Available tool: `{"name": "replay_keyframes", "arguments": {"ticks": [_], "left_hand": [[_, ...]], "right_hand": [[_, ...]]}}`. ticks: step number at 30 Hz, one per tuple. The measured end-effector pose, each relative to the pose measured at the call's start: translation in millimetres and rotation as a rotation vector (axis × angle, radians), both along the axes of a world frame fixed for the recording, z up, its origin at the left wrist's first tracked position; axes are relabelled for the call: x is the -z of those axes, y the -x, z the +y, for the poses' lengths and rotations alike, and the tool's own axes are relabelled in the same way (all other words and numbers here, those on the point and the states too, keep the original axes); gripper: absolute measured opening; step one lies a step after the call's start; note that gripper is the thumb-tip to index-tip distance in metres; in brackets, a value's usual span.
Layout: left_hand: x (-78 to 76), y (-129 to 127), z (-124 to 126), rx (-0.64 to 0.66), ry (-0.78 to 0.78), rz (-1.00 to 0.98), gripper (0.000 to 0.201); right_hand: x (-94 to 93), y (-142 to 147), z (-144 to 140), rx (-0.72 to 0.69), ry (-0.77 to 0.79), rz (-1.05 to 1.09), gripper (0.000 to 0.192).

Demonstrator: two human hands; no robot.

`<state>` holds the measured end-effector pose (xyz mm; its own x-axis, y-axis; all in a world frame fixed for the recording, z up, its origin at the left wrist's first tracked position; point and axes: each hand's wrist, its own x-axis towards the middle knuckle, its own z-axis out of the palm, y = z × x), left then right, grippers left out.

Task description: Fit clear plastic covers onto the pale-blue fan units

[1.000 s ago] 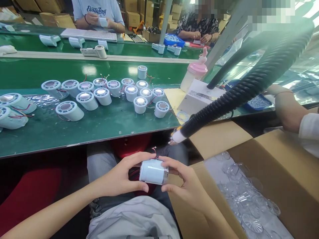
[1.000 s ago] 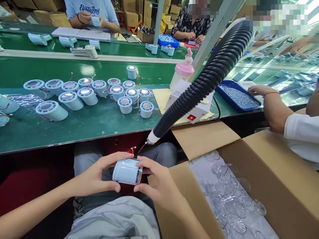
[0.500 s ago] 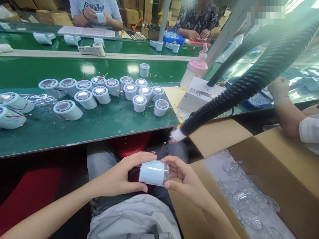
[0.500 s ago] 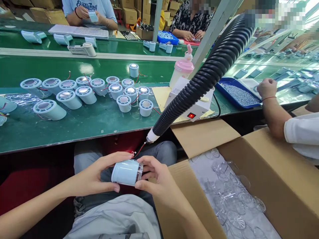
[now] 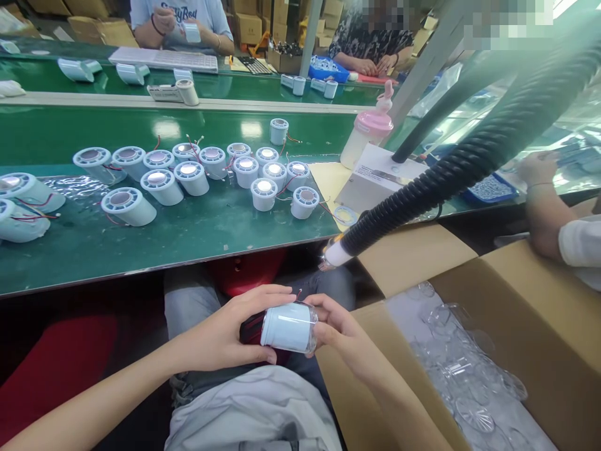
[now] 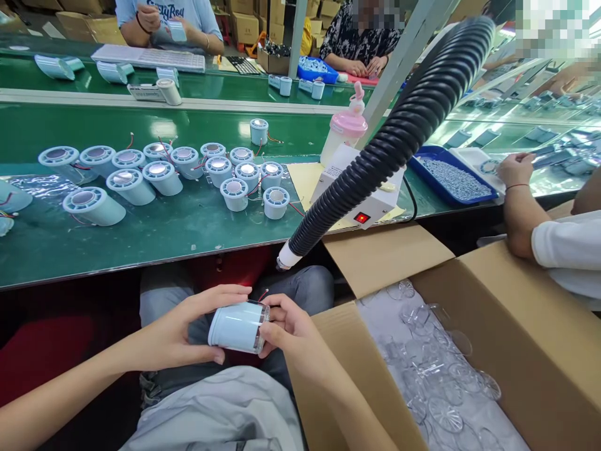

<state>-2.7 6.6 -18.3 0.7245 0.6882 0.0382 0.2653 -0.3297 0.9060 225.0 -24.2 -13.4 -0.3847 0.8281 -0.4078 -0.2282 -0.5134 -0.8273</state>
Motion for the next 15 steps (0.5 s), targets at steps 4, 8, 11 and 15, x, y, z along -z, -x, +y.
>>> {"name": "replay_keyframes", "arguments": {"ticks": [4, 8, 11, 15], "left_hand": [[-0.6, 0.0, 0.7, 0.010, 0.005, -0.035, 0.072], [-2.8, 0.0, 0.9, 0.027, 0.069, -0.086, 0.073], [-1.2, -2.0, 2.1, 0.010, 0.253, -0.143, 0.074], [10.9, -11.9, 12.5, -0.023, 0.574, -0.323, 0.078]], "right_hand": [[3.1, 2.2, -1.1, 0.007, 0.066, -0.046, 0.051], [8.5, 5.7, -2.4, -0.012, 0.125, -0.023, 0.052], [13.5, 8.8, -1.7, -0.008, 0.157, 0.027, 0.052], [25.4, 11.3, 1.3, 0.072, 0.199, 0.130, 0.049]]}}
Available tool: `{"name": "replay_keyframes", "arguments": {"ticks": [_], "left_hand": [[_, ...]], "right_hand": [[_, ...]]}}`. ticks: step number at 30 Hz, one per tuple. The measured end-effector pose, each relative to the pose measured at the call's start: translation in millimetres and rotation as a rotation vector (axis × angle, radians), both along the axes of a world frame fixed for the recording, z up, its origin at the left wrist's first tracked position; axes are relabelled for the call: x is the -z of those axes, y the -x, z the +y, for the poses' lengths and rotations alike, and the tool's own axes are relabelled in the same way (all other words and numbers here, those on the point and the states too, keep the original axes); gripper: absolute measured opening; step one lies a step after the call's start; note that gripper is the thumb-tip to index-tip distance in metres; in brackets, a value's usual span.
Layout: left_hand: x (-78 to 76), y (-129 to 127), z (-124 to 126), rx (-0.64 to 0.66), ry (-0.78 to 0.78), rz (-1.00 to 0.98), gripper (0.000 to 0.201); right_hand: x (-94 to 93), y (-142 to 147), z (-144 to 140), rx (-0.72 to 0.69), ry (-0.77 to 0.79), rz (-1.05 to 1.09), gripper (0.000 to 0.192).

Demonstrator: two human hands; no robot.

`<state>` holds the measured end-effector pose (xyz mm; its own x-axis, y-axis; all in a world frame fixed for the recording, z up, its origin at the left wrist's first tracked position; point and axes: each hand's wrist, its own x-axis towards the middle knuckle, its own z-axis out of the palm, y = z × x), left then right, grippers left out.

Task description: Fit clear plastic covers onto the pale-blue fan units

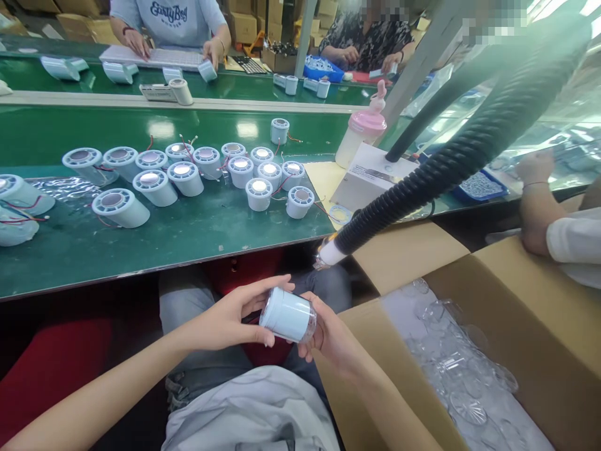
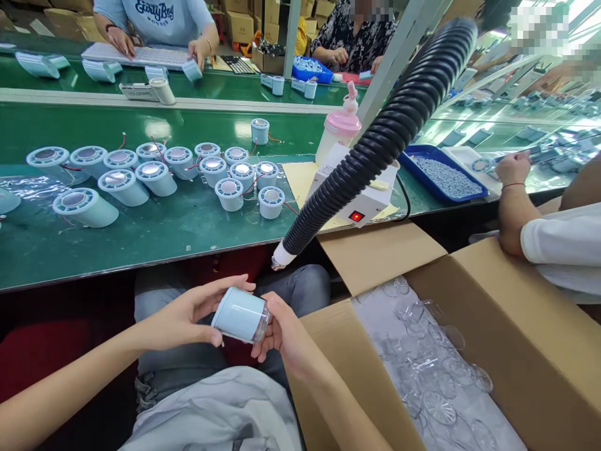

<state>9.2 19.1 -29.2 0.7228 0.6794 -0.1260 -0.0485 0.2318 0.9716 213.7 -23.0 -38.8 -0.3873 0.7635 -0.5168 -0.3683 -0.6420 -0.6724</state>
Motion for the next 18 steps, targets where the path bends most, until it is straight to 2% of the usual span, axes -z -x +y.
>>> {"name": "replay_keyframes", "arguments": {"ticks": [5, 11, 15, 18], "left_hand": [[19.4, -23.8, 28.8, -0.042, 0.112, -0.188, 0.074], [30.6, -46.2, 59.8, -0.028, 0.055, -0.136, 0.072], [29.7, -47.2, 67.8, -0.003, 0.039, -0.114, 0.074], [20.8, -41.8, 65.6, 0.017, 0.024, -0.081, 0.070]], "right_hand": [[22.6, 1.2, 8.7, 0.203, 0.066, 0.116, 0.041], [43.8, 1.4, 25.9, 0.332, 0.041, 0.145, 0.045], [45.9, 0.7, 32.5, 0.350, 0.012, 0.138, 0.046], [40.8, -0.3, 33.2, 0.308, -0.015, 0.102, 0.050]]}}
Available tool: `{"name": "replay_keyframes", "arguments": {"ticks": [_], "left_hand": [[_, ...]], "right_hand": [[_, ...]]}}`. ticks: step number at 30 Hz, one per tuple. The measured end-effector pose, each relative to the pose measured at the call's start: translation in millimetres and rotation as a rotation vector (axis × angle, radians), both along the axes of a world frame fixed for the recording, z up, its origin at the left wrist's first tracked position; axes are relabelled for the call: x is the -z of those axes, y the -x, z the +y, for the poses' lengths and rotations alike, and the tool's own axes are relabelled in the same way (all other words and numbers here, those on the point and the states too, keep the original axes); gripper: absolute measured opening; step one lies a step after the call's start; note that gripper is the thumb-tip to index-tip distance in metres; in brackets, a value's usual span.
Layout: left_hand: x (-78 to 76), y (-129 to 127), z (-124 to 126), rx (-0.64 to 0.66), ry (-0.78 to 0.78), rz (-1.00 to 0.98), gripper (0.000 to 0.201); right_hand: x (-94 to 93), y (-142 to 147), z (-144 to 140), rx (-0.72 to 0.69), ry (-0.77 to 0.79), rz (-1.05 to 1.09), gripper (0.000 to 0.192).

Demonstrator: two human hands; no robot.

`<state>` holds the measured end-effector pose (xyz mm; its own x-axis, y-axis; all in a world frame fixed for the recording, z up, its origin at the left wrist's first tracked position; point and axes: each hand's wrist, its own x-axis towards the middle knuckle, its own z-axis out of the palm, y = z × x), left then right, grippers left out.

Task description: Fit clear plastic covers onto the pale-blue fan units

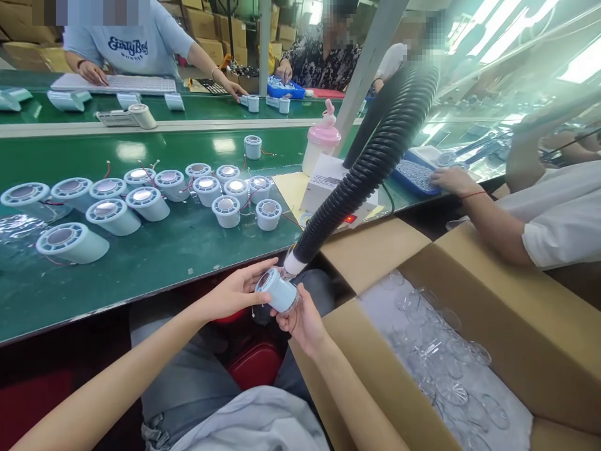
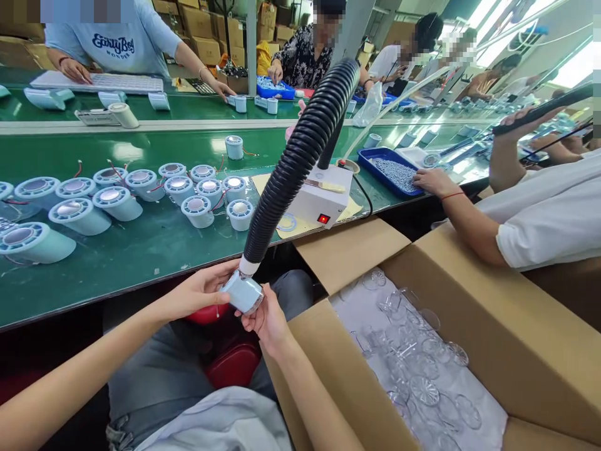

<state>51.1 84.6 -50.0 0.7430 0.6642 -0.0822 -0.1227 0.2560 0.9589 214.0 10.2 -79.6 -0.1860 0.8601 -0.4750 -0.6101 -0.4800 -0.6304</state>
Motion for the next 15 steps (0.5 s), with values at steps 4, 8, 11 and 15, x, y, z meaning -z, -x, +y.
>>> {"name": "replay_keyframes", "arguments": {"ticks": [4, 8, 11, 15], "left_hand": [[-15.4, 10.8, -12.6, 0.045, -0.051, 0.070, 0.058], [-24.8, 21.9, -26.9, 0.031, -0.151, 0.135, 0.053], [-30.9, 28.4, -33.4, -0.048, -0.315, 0.230, 0.050], [-40.6, 32.2, -37.4, -0.096, -0.687, 0.373, 0.050]], "right_hand": [[-9.0, -1.7, -3.6, -0.027, -0.044, -0.103, 0.049], [-16.6, -4.8, -8.9, -0.006, -0.056, -0.204, 0.049], [-23.2, -9.4, -11.9, -0.016, -0.033, -0.227, 0.053], [-33.1, -14.5, -15.3, -0.048, -0.004, -0.216, 0.056]]}}
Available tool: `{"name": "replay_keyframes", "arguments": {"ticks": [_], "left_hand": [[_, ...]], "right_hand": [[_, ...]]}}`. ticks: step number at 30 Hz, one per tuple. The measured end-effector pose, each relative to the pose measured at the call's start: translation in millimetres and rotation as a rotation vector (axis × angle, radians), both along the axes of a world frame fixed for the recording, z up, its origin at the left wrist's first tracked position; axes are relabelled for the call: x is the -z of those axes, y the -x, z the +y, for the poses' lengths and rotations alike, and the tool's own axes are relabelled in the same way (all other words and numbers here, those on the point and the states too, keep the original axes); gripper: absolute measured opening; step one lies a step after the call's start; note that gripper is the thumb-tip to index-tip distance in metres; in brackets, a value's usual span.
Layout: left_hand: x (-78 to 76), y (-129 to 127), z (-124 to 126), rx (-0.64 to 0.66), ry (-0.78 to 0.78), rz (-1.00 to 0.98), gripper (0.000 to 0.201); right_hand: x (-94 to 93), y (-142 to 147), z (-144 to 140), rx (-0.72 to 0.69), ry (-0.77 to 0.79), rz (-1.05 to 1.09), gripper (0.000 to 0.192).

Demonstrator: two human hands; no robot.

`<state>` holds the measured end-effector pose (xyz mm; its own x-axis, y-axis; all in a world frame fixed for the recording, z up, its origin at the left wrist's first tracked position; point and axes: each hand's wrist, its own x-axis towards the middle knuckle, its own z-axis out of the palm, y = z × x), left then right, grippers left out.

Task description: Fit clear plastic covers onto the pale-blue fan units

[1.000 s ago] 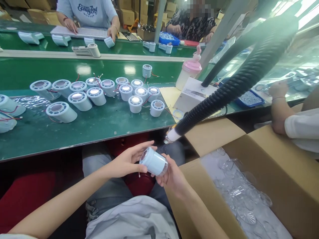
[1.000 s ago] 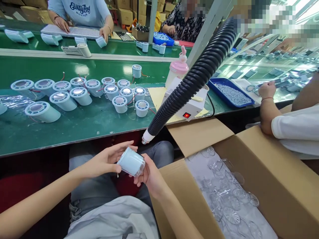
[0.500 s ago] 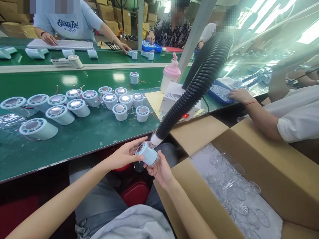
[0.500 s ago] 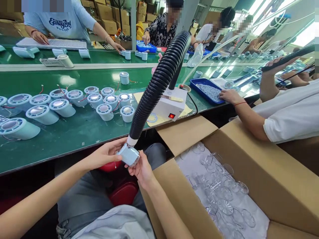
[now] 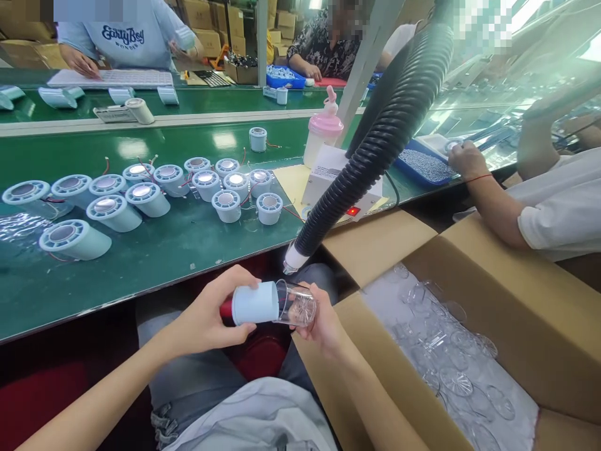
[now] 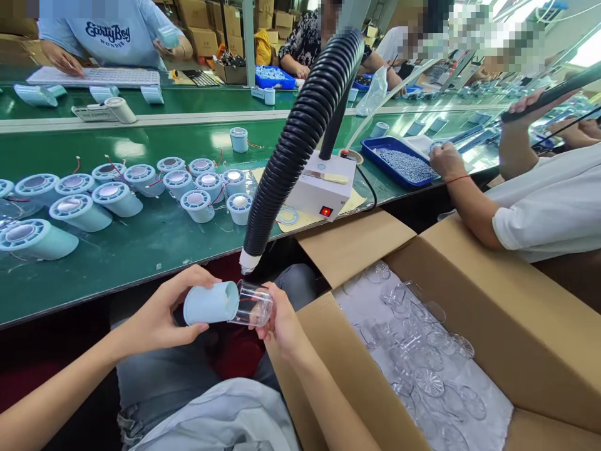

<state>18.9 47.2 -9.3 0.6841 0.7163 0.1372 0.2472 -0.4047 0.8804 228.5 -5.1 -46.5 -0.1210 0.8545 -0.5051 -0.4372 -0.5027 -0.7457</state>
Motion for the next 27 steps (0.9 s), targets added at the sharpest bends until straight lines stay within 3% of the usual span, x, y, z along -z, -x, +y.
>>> {"name": "replay_keyframes", "arguments": {"ticks": [2, 5, 11, 19, 27], "left_hand": [[-4.7, -0.4, -1.0, 0.074, -0.132, 0.041, 0.056], [-10.1, -1.7, -2.1, 0.165, -0.212, 0.107, 0.062], [-15.9, -1.1, -6.6, 0.206, -0.184, 0.222, 0.061], [-21.0, -0.7, -10.4, 0.249, -0.208, 0.228, 0.053], [-22.6, -2.8, -11.7, 0.286, -0.252, 0.262, 0.046]], "right_hand": [[-3.6, -0.7, -2.1, -0.019, 0.005, 0.009, 0.055], [-6.1, 0.0, -5.7, -0.038, 0.004, 0.022, 0.053], [-7.4, 0.7, -11.9, -0.038, 0.017, 0.027, 0.051], [-8.8, 0.4, -14.7, -0.018, 0.112, 0.009, 0.050], [-5.8, -0.8, -14.7, -0.056, 0.063, 0.017, 0.053]]}}
